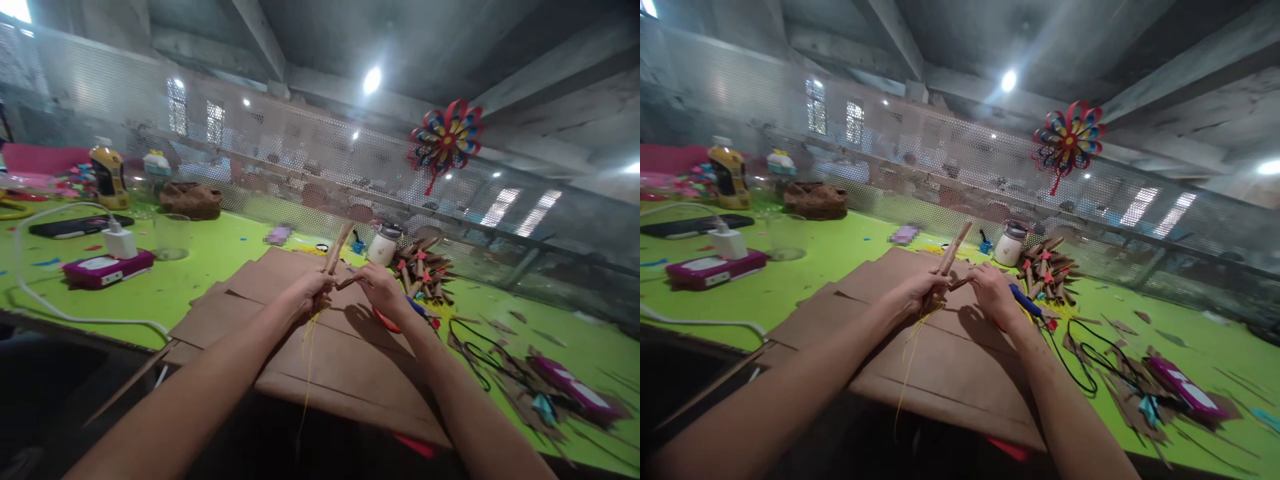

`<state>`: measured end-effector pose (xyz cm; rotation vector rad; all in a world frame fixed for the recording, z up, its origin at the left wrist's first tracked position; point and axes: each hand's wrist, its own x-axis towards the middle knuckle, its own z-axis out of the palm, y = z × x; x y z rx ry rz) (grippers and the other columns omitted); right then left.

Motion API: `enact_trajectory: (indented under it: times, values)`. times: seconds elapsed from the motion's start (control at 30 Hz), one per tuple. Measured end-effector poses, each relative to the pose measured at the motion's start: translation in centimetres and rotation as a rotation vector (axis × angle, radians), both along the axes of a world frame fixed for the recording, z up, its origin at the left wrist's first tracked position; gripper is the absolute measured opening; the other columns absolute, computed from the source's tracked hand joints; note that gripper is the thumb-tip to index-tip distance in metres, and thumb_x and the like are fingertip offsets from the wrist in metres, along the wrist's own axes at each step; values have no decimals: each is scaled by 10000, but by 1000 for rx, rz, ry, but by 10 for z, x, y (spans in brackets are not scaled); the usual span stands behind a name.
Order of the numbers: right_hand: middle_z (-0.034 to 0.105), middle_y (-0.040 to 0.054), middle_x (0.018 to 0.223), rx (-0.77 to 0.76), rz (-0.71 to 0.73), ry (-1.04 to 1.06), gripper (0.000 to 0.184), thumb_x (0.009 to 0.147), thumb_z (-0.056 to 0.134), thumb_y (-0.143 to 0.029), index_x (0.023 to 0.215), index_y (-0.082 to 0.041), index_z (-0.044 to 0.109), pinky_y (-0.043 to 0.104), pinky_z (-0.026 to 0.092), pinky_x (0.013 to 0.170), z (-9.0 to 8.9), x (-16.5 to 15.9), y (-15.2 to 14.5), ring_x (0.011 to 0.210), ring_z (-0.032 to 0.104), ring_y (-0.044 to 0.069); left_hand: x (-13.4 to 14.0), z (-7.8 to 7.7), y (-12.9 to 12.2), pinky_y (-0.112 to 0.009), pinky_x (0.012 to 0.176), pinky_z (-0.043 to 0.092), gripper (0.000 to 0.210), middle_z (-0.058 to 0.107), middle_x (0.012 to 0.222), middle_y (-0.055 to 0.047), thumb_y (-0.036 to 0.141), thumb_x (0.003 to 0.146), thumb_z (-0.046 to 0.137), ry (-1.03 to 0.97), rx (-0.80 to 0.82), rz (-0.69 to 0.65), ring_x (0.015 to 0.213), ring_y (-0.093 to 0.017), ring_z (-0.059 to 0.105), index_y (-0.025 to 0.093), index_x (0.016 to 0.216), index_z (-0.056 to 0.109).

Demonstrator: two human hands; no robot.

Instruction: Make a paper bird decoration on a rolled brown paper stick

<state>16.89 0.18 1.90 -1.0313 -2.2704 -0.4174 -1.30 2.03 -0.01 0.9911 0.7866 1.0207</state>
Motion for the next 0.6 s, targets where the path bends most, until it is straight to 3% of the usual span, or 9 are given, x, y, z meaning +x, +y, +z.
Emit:
enact_trajectory:
  times: [0.1,0.17,0.27,0.37,0.47,0.53,0.6]
  values:
    - [620,69,803,23,36,68,163,864,477,-146,788,-191,614,334,417,774,1,2,-1,828,534,207,-2,3,-1,-126,360,242,101,609,644,-42,97,736,587,1,-21,-166,451,-47,466,139,790,512]
    - [619,74,828,37,45,109,166,867,473,-157,794,-195,617,346,427,793,2,2,-2,854,538,211,-2,4,-2,-124,369,253,103,633,686,-60,82,742,580,-11,-7,-205,465,-45,479,134,806,519]
    - [601,99,1001,85,10,234,147,843,506,-187,938,-196,618,374,426,858,1,1,-2,990,522,232,-1,3,-1,-129,386,277,116,634,670,-54,56,736,585,-18,28,-121,477,-49,501,133,786,515]
    - [576,131,1069,93,-147,534,310,796,567,-260,1090,-163,565,399,446,838,-4,-3,1,988,535,249,-1,3,0,-136,407,303,114,651,704,-75,54,738,589,-27,57,-30,519,-65,549,127,785,516]
    - [633,104,867,-248,-179,823,319,729,627,-369,956,-147,599,365,488,679,-12,-12,4,777,585,221,-1,3,1,-139,411,300,95,657,727,-80,73,746,592,-32,101,39,546,-74,581,122,787,522]
    - [657,86,825,-573,-21,908,328,696,648,-420,887,-155,613,322,484,611,-16,-21,4,724,598,198,0,2,1,-144,410,297,85,650,718,-70,92,745,603,-33,137,56,545,-76,588,119,784,533]
    - [673,82,848,-721,134,961,343,695,653,-438,886,-154,623,285,469,588,-18,-28,3,731,609,183,1,1,0,-151,411,301,86,644,714,-59,109,738,618,-28,178,54,532,-73,583,117,786,548]
